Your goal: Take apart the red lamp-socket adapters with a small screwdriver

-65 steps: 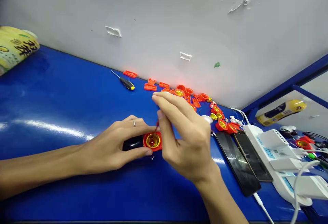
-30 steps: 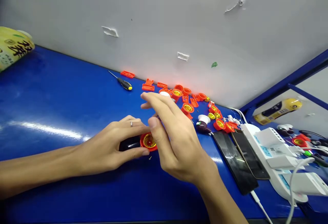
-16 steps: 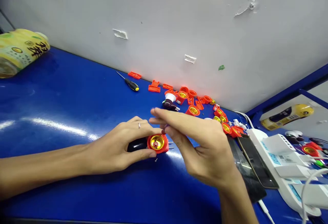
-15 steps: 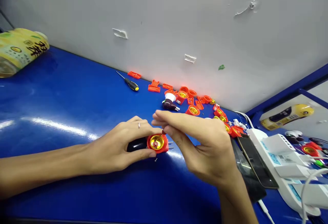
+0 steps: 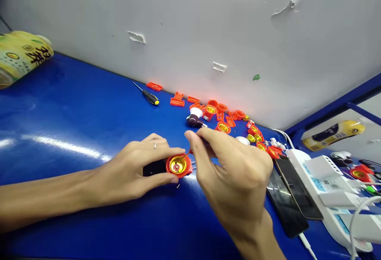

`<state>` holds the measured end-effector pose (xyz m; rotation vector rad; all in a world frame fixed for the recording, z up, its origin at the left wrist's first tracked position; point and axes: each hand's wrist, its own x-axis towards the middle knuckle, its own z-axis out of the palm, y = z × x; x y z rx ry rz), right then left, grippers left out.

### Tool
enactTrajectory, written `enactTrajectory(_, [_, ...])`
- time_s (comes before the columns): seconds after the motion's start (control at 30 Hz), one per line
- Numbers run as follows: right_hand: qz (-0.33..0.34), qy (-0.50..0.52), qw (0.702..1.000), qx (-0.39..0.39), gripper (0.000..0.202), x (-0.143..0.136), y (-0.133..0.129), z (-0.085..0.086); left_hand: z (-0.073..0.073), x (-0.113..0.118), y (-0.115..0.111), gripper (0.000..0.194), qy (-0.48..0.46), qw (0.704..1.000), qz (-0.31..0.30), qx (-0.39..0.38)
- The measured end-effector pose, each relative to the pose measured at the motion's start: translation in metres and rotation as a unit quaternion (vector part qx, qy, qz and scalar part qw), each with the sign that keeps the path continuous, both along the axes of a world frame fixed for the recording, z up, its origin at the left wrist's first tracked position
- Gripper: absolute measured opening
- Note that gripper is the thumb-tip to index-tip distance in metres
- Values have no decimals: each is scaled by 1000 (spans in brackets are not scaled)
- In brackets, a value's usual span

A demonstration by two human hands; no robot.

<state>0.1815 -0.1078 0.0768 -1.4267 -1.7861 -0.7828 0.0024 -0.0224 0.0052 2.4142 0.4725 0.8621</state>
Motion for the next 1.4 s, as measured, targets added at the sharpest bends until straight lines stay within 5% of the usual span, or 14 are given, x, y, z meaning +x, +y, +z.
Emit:
enactTrajectory(0.23, [-2, 39, 999, -11, 15, -4, 1, -1, -1, -1, -1, 32, 10, 1000, 9, -7])
enactTrajectory(0.37, [116, 1, 990, -86, 5, 4, 1, 2, 0, -1, 0, 26, -1, 1000, -20, -7])
enactTrajectory(0.47, [181, -14, 972, -151, 18, 11, -4, 5, 0, -2, 0, 24, -16, 999, -33, 5])
enactTrajectory(0.67, [159, 37, 973, -164, 12, 21, -15, 14, -3, -4, -2, 32, -37, 996, -57, 50])
enactTrajectory(0.83, [189, -26, 965, -181, 11, 16, -11, 20, 1, -4, -2, 27, -32, 996, -71, 35])
enactTrajectory(1.4, [209, -31, 962, -175, 13, 20, -13, 17, 2, -2, -4, 27, -11, 998, -56, 10])
